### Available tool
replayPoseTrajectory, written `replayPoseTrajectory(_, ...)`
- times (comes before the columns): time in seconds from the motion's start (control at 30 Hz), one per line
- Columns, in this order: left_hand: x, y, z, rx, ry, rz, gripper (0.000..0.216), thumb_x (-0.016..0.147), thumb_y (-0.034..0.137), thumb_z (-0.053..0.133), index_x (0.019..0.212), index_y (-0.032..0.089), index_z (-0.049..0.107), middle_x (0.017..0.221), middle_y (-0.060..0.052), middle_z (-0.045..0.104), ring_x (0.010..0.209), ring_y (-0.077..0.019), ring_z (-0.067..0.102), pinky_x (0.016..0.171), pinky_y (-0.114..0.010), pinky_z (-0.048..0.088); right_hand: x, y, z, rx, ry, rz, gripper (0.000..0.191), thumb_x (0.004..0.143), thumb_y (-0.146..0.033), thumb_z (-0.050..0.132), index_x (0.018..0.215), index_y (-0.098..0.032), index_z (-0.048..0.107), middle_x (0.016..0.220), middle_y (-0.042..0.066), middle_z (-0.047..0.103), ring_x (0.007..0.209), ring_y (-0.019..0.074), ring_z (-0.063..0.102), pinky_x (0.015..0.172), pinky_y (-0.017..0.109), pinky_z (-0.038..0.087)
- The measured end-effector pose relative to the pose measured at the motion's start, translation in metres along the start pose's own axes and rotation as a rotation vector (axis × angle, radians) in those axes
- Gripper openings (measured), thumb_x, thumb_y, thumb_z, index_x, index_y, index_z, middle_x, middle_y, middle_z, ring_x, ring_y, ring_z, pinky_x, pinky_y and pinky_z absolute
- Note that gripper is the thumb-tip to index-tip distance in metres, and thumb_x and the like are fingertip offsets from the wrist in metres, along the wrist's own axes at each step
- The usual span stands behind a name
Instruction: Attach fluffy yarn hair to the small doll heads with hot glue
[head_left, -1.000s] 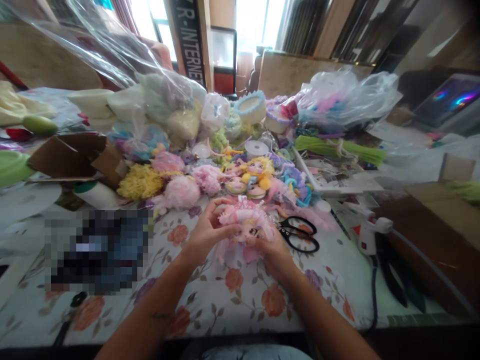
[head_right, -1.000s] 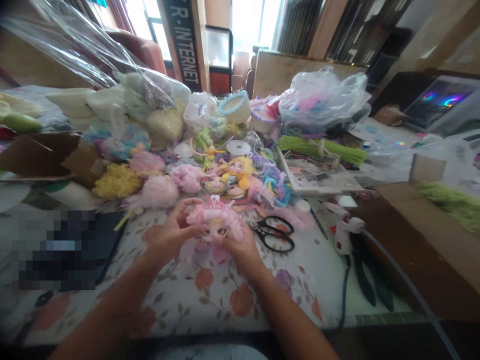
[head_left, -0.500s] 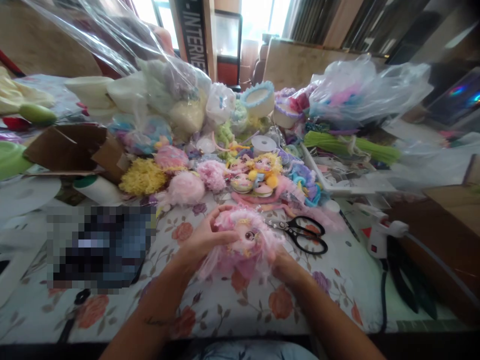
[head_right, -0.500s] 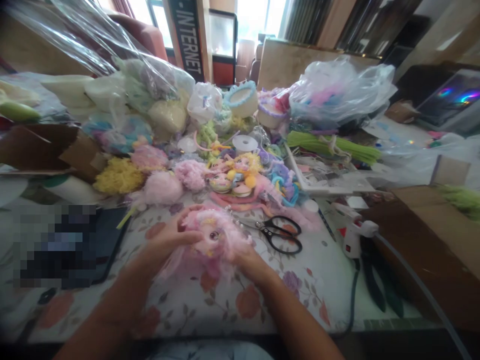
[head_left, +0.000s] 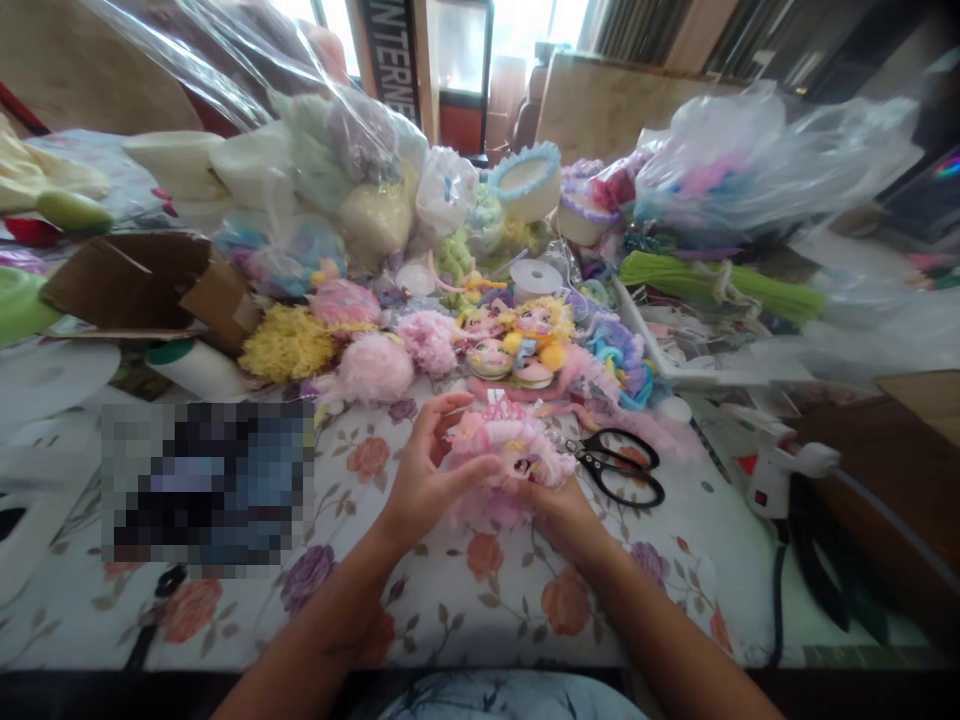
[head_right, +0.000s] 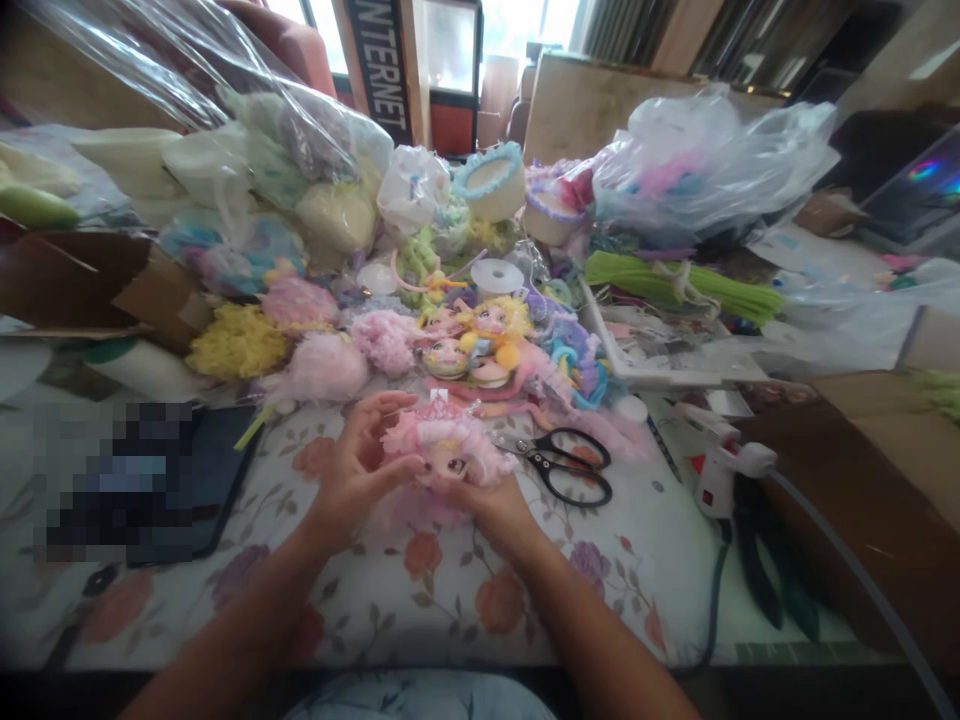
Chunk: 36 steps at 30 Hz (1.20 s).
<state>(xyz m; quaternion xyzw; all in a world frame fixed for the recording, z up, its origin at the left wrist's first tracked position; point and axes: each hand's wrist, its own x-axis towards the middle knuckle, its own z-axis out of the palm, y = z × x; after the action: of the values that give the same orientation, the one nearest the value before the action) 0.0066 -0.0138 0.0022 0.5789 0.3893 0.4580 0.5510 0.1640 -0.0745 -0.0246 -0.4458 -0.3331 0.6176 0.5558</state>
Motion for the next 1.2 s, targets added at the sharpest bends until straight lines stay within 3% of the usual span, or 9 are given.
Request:
replayPoseTrajectory(0.13,0.002,-0.004,0.002,-0.287,0.066,-0.123,0.029,0.074,0.027,0.075,0.099,0.022,0.061,0.108,-0.003,0.065,0.101,-0.0180,0.060,0.079,-0.026,0.049,0.001,0.000,0.001,0.060,-0.018,-0.022,0.036,0.074,-0.023,0.076,0.109,-0.022,0.066,0.106,0.005,0.072,0.095,0.0245,0.069,0.084,0.038,0.056)
replayPoseTrajectory(0.23,0.002,-0.010,0.004,-0.433,0.089,-0.219,0.024,0.073,0.027,0.076,0.093,0.020,0.065,0.088,-0.001,0.067,0.081,-0.0141,0.062,0.071,-0.024,0.049,0.002,0.001,0.002,0.077,-0.001,-0.053,0.040,0.073,-0.024,0.077,0.111,-0.022,0.066,0.105,0.005,0.072,0.095,0.0249,0.068,0.085,0.039,0.056)
replayPoseTrajectory(0.37,0.002,-0.014,0.005,-0.521,0.126,-0.206,0.029,0.073,0.021,0.076,0.099,0.023,0.063,0.105,-0.001,0.066,0.084,-0.0112,0.062,0.073,-0.021,0.050,0.004,0.000,0.004,0.063,0.010,-0.087,0.050,0.071,-0.025,0.078,0.119,-0.023,0.062,0.112,0.006,0.070,0.103,0.0264,0.066,0.090,0.042,0.054)
replayPoseTrajectory(0.47,0.001,-0.014,0.006,-0.568,0.098,-0.190,0.027,0.073,0.020,0.076,0.095,0.024,0.061,0.118,-0.001,0.063,0.084,-0.0097,0.062,0.073,-0.021,0.050,0.003,-0.002,0.006,0.036,0.001,-0.103,0.045,0.072,-0.025,0.078,0.115,-0.023,0.064,0.110,0.006,0.070,0.103,0.0266,0.065,0.089,0.041,0.054)
replayPoseTrajectory(0.63,-0.003,-0.016,0.009,-0.523,0.094,-0.223,0.033,0.064,0.021,0.083,0.093,0.022,0.066,0.085,0.001,0.066,0.073,-0.0100,0.061,0.065,-0.020,0.050,0.003,-0.005,0.008,0.005,0.022,-0.117,0.044,0.070,-0.029,0.078,0.112,-0.023,0.066,0.103,0.005,0.071,0.095,0.0262,0.067,0.084,0.040,0.055)
replayPoseTrajectory(0.83,-0.005,-0.015,0.012,-0.547,0.213,-0.266,0.030,0.062,0.024,0.084,0.088,0.021,0.071,0.077,0.002,0.069,0.067,-0.0084,0.062,0.062,-0.018,0.050,0.002,-0.002,0.004,-0.017,-0.009,-0.088,0.043,0.074,-0.027,0.076,0.115,-0.023,0.064,0.106,0.006,0.071,0.098,0.0262,0.067,0.087,0.042,0.054)
replayPoseTrajectory(1.03,-0.003,-0.014,0.012,-0.516,0.291,-0.292,0.025,0.066,0.028,0.082,0.089,0.019,0.075,0.088,-0.002,0.074,0.078,-0.0130,0.067,0.072,-0.022,0.054,0.002,-0.003,0.003,-0.052,-0.018,-0.088,0.041,0.072,-0.025,0.077,0.111,-0.022,0.066,0.106,0.004,0.071,0.097,0.0237,0.067,0.087,0.038,0.054)
replayPoseTrajectory(1.2,-0.005,-0.019,0.013,-0.430,0.306,-0.277,0.022,0.069,0.032,0.080,0.087,0.019,0.077,0.103,-0.005,0.074,0.096,-0.0183,0.066,0.083,-0.026,0.053,0.002,-0.003,0.007,-0.025,0.043,-0.070,0.046,0.068,-0.029,0.080,0.111,-0.021,0.067,0.106,0.006,0.072,0.096,0.0263,0.068,0.087,0.042,0.054)
